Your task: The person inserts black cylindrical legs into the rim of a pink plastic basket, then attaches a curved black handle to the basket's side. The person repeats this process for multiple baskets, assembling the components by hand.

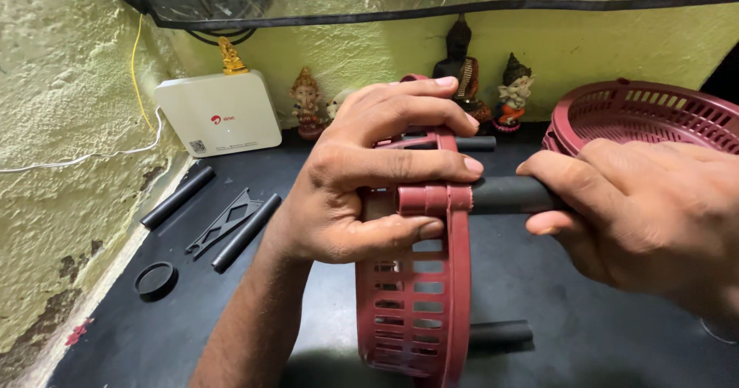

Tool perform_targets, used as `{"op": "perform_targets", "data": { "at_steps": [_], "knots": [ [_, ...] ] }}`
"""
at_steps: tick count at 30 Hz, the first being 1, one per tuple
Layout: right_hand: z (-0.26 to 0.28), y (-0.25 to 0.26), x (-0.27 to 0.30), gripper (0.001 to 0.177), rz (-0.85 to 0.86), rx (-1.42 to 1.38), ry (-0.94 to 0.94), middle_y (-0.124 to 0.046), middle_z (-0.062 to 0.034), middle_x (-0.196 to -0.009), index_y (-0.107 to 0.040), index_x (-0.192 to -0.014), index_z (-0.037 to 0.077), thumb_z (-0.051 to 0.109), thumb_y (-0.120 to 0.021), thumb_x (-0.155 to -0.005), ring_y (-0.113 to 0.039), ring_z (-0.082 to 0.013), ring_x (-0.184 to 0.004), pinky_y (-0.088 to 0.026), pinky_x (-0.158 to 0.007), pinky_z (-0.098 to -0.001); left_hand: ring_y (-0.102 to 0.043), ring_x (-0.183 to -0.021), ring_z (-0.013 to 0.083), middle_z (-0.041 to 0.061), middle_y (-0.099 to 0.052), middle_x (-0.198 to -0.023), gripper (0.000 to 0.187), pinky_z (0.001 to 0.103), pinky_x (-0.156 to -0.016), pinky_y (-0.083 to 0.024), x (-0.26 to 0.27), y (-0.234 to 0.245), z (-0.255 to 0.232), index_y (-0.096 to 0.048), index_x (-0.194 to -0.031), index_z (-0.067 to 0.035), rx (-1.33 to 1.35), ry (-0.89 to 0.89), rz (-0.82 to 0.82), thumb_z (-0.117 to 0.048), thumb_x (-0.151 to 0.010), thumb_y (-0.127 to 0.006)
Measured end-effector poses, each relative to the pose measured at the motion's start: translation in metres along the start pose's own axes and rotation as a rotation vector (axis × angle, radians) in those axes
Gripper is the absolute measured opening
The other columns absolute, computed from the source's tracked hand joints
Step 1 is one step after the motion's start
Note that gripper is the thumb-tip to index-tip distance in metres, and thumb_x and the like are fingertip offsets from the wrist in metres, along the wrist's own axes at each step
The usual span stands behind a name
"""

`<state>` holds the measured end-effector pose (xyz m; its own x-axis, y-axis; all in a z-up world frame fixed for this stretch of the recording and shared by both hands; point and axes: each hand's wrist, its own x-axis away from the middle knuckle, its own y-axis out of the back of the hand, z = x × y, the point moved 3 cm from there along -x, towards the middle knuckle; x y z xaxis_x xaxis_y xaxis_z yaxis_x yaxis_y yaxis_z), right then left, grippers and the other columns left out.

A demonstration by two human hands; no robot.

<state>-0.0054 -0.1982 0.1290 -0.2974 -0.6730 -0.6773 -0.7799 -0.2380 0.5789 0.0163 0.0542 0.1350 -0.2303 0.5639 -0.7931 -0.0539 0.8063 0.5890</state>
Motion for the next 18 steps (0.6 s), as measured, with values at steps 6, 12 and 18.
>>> {"op": "perform_targets", "data": {
  "at_steps": [6,12,18],
  "knots": [
    [-0.010,-0.008,0.004,0.044,0.212,-0.372,-0.226,-0.064,-0.0026,-0.065,-0.070,-0.110,0.014,0.051,-0.057,-0.090,-0.062,-0.0198,-0.050,-0.045,-0.047,-0.0350,-0.056,-0.140,0.0293,0.005,-0.068,-0.132,0.040,0.046,-0.122,-0.038,-0.001,-0.002,-0.002,-0.075,-0.119,-0.021,0.007,-0.033,-0.022,-0.029,-0.080,-0.078],
    [-0.033,-0.015,0.005,0.038,0.819,-0.467,-0.578,-0.068,0.0040,-0.064,-0.076,-0.119,0.038,0.061,-0.059,-0.094,-0.068,-0.0150,-0.059,-0.052,-0.058,-0.0340,-0.058,-0.140,0.0290,0.005,-0.068,-0.129,0.038,0.044,-0.120,-0.038,-0.004,-0.002,-0.009,-0.075,-0.120,-0.020,-0.007,-0.040,0.005,-0.026,-0.082,-0.077],
    [-0.019,-0.002,0.007,0.044,0.206,-0.393,-0.200,-0.075,-0.0026,-0.084,-0.073,-0.119,0.017,0.049,-0.060,-0.091,-0.071,-0.0202,-0.067,-0.052,-0.057,-0.0321,-0.058,-0.140,0.0316,0.008,-0.068,-0.131,0.041,0.046,-0.118,-0.045,-0.005,-0.001,-0.013,-0.076,-0.118,-0.020,-0.046,-0.047,0.026,-0.028,-0.078,-0.078]
  ]
}}
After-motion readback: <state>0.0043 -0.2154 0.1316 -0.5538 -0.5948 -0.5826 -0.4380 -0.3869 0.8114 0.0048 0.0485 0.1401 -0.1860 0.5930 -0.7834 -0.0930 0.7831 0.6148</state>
